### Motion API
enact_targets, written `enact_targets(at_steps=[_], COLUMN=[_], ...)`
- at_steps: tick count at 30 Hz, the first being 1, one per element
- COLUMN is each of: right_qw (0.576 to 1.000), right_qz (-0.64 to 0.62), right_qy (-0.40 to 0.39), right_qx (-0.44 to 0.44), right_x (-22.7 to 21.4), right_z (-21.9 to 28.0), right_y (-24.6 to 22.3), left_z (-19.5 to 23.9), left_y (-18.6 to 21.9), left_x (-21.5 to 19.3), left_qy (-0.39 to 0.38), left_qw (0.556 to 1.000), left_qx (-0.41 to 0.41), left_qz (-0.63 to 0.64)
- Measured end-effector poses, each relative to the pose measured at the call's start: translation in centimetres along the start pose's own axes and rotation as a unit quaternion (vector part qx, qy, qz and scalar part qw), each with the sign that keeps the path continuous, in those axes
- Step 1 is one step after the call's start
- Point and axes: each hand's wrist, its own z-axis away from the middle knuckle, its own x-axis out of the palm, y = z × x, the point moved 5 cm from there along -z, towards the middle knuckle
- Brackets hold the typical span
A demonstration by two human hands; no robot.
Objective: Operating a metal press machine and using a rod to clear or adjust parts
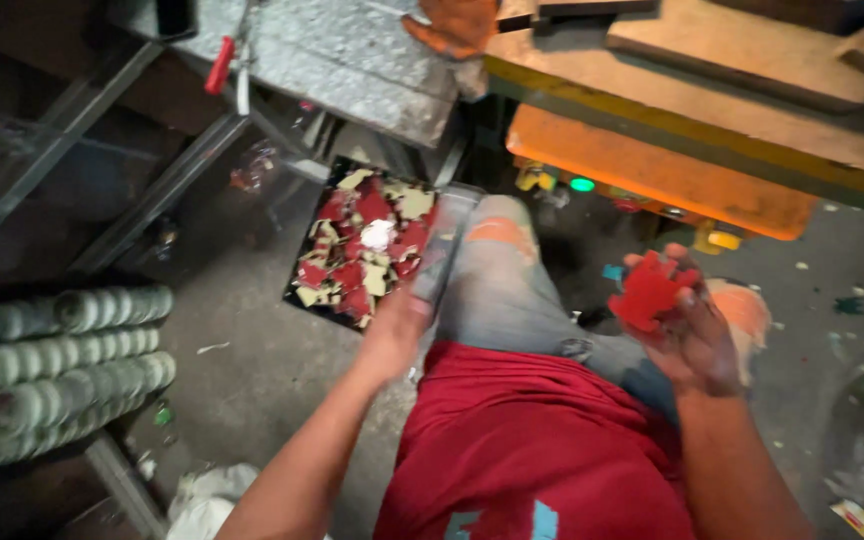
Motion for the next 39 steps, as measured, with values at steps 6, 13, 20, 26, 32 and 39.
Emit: enact_targets(at_steps=[6,13,20,26,32,39], right_qw=[0.999,0.994,0.986,0.980,0.976,0.978], right_qz=[0.042,-0.048,0.103,0.099,0.099,0.072], right_qy=[-0.015,0.032,0.129,0.167,0.187,0.183], right_qx=[-0.030,-0.095,0.037,0.034,0.045,0.069], right_x=[3.3,-2.1,-6.4,-8.4,-8.7,-8.7], right_z=[-0.1,1.2,2.3,3.0,2.9,2.1], right_y=[-1.5,0.1,6.8,5.7,5.5,5.6], left_z=[1.3,-6.5,-23.6,-28.9,-27.9,-27.5], left_y=[15.2,16.9,28.3,29.7,31.2,30.7], left_x=[5.7,7.4,11.0,13.0,13.0,13.8], left_qy=[-0.255,-0.195,-0.108,-0.126,-0.118,0.114], left_qw=[0.950,0.967,0.959,0.978,0.982,0.935], left_qx=[0.166,0.115,0.261,0.129,0.092,0.333], left_qz=[0.068,0.114,0.006,-0.107,-0.113,-0.040])
